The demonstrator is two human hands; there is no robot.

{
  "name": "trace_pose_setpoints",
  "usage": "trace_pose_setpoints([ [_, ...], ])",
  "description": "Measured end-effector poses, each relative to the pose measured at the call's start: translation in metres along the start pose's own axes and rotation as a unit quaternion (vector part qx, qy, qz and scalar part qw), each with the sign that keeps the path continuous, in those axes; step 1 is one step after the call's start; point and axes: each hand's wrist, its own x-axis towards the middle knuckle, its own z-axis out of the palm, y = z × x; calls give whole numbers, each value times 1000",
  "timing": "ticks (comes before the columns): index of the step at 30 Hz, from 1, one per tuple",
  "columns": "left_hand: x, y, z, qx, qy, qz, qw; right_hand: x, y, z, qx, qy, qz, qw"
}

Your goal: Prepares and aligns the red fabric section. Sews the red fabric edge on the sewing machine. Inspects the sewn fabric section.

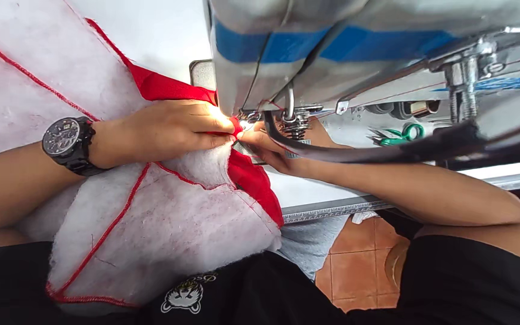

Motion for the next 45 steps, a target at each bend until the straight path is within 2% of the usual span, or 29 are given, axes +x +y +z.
trace_pose_setpoints([
  [9,1,-3,-8,-29,-39,-18,999,1,0,-2,0,1,21,1000],
  [15,1,-12,-9,-50,-34,-9,998,3,2,-1,-5,-2,36,999],
  [23,6,-13,-12,-35,-31,-54,997,6,8,9,9,-35,62,997],
  [28,8,-15,-15,-33,-49,-61,996,5,2,7,-13,1,-8,1000],
  [30,9,-17,-12,-21,-29,-52,998,4,-7,6,-7,13,-43,999],
  [33,11,-17,-13,-18,-6,-46,999,3,-20,2,-1,-14,-67,998],
  [36,13,-15,-17,-25,-24,-52,998,4,-20,3,5,-17,-80,997],
  [45,9,-14,-9,-7,7,-64,998,7,-21,6,0,6,-74,997],
])
